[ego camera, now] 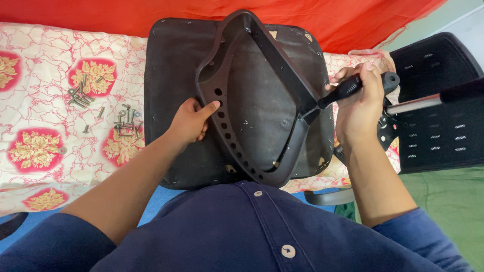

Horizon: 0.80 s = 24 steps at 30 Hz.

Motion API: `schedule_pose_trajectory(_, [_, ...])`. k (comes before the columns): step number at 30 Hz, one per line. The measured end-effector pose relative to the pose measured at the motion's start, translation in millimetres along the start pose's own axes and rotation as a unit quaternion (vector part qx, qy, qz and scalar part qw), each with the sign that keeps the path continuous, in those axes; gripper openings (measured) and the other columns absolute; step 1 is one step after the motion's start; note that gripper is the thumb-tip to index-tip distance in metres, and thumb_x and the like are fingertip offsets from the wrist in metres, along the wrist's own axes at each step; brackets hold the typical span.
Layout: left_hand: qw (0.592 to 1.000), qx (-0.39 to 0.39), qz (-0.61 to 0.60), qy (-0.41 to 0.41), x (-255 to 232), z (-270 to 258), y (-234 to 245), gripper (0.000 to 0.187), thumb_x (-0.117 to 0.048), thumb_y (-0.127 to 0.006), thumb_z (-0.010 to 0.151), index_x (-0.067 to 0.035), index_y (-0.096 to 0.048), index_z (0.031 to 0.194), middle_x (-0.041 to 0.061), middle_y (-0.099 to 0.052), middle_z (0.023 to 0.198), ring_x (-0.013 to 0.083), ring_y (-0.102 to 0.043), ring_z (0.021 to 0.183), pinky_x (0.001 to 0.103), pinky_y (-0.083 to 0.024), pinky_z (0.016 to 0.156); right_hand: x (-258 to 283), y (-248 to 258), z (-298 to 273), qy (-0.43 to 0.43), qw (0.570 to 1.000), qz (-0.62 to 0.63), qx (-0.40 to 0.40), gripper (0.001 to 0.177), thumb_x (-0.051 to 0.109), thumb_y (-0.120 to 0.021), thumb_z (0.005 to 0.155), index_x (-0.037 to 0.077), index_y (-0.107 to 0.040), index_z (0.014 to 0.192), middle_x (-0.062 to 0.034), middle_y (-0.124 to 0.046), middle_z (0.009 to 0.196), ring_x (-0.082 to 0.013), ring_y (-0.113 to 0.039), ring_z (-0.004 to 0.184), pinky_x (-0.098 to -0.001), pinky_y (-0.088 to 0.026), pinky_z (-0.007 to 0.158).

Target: The person uses a screwdriver to tighten screws into a black plastic chair frame resting on a table. The person holds the frame with one hand and turns the screwdriver with the other, working on multiple screw holes along the frame edge.

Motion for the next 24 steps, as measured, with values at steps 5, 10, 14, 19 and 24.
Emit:
schedule_pose_trajectory(5, [0.919, -0.153, 0.287, -0.224, -42.4, -36.7, 12.2, 0.048, -0.047, -0.070, 0.096, -0.003, -0.052, 0.103, 0.014, -0.065, 0.085, 0.0339, -0.065, 0.081, 0.047, -0.049, 0.071, -1.5, 13.2, 0.3, -0.022, 0.999, 0.022, -0.027, 0.035, 0.042, -0.056, 0.114, 0.008, -0.052, 0.104, -0.0089, -0.058, 0.094, -0.0235, -0.059, 0.093, -0.0426, -0.051, 0.092])
schedule_pose_trajectory(10, [0.830, -0.193, 0.368, -0.372, -63.8, -71.8, 6.8, 0.062, -0.049, -0.064, 0.098, -0.006, -0.053, 0.141, 0.024, -0.053, 0.138, 0.0406, -0.051, 0.127, 0.054, -0.041, 0.103, -0.6, 14.3, -3.8, -0.018, 0.999, 0.033, -0.029, 0.035, 0.047, -0.057, 0.107, 0.014, -0.047, 0.104, -0.0089, -0.055, 0.085, -0.0231, -0.057, 0.086, -0.0424, -0.050, 0.088])
schedule_pose_trajectory(14, [0.808, -0.199, 0.412, -0.370, -54.8, -71.5, 4.5, 0.062, -0.057, -0.058, 0.102, -0.023, -0.049, 0.153, 0.029, -0.035, 0.159, 0.0455, -0.033, 0.148, 0.061, -0.023, 0.119, -3.0, 18.2, -6.4, -0.025, 0.996, 0.058, -0.069, 0.038, 0.049, -0.060, 0.107, 0.014, -0.046, 0.103, -0.0093, -0.054, 0.084, -0.0235, -0.056, 0.084, -0.0422, -0.048, 0.086])
schedule_pose_trajectory(19, [0.831, -0.190, 0.391, -0.347, -38.2, -69.7, 0.9, 0.071, -0.063, -0.055, 0.097, -0.026, -0.045, 0.156, 0.032, -0.026, 0.161, 0.0480, -0.022, 0.150, 0.069, -0.008, 0.117, 7.8, 11.0, -5.4, -0.024, 0.999, -0.005, -0.024, 0.037, 0.047, -0.061, 0.107, 0.013, -0.048, 0.101, -0.0093, -0.057, 0.087, -0.0233, -0.058, 0.086, -0.0436, -0.050, 0.089])
schedule_pose_trajectory(24, [0.845, -0.213, 0.368, -0.323, -29.1, -67.6, 4.4, 0.060, -0.056, -0.051, 0.102, -0.029, -0.047, 0.156, 0.026, -0.028, 0.164, 0.0429, -0.024, 0.153, 0.069, -0.006, 0.121, 4.7, 6.9, -2.8, -0.065, 0.997, 0.014, 0.032, 0.037, 0.045, -0.057, 0.107, 0.009, -0.057, 0.099, -0.0083, -0.062, 0.097, -0.0226, -0.060, 0.098, -0.0435, -0.051, 0.096])
Point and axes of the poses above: each hand's wrist, its own z-axis towards the middle knuckle, its own y-axis out of the back of the hand, x = y × z, the point moved 10 cm from there along z, towards the middle knuckle
